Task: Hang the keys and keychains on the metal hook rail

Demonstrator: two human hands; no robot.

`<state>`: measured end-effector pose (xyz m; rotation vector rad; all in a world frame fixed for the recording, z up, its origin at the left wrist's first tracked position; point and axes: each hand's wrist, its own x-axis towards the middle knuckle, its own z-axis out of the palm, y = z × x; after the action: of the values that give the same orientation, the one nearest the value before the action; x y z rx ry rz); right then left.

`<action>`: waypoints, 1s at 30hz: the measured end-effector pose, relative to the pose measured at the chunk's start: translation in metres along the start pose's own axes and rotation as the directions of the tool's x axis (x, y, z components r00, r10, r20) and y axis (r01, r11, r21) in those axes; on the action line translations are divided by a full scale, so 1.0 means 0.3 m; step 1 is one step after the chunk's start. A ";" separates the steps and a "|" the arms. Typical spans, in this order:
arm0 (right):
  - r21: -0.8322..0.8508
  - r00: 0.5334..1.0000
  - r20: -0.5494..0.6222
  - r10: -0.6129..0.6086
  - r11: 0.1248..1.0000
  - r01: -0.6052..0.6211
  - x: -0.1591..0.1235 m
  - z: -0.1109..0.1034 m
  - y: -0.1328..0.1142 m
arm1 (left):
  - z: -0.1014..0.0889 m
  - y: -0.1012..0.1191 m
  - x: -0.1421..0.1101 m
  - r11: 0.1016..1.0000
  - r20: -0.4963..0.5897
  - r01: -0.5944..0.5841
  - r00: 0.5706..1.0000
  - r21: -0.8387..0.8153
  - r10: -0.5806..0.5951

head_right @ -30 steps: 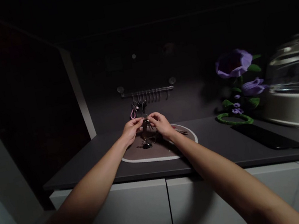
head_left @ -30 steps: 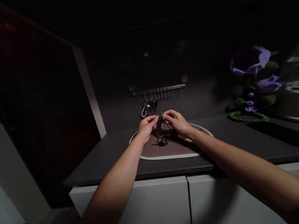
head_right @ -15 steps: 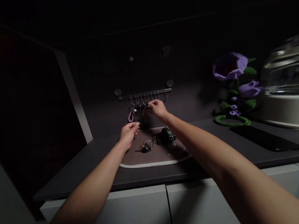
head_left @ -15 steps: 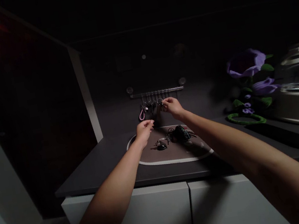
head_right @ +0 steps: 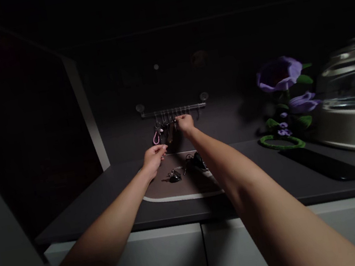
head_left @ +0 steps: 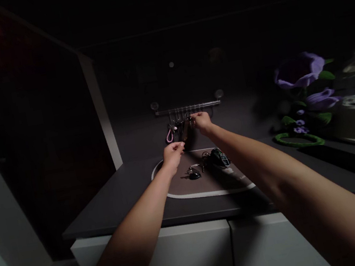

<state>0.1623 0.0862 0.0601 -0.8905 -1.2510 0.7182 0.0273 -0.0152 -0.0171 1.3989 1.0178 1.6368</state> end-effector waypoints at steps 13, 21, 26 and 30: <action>0.053 0.995 -0.068 0.068 0.997 -0.064 -0.003 0.004 0.035 | -0.003 -0.003 0.006 1.000 -0.027 0.001 1.000 0.020 0.000; -0.045 0.994 -0.092 0.051 0.997 -0.056 -0.013 -0.017 0.063 | -0.007 -0.013 0.010 1.000 -0.026 -0.001 1.000 0.027 0.001; -0.096 0.998 -0.037 0.046 0.994 -0.049 -0.017 -0.036 0.057 | -0.008 -0.008 0.005 0.999 -0.016 0.010 1.000 0.037 -0.009; -0.129 0.995 0.071 0.064 0.990 -0.054 -0.037 -0.057 0.039 | -0.008 -0.006 -0.001 0.998 0.011 -0.009 1.000 0.057 0.009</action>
<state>0.1772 0.0794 0.0430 -1.0157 -1.3533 0.7312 0.0249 -0.0151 -0.0191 1.4503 1.0606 1.6163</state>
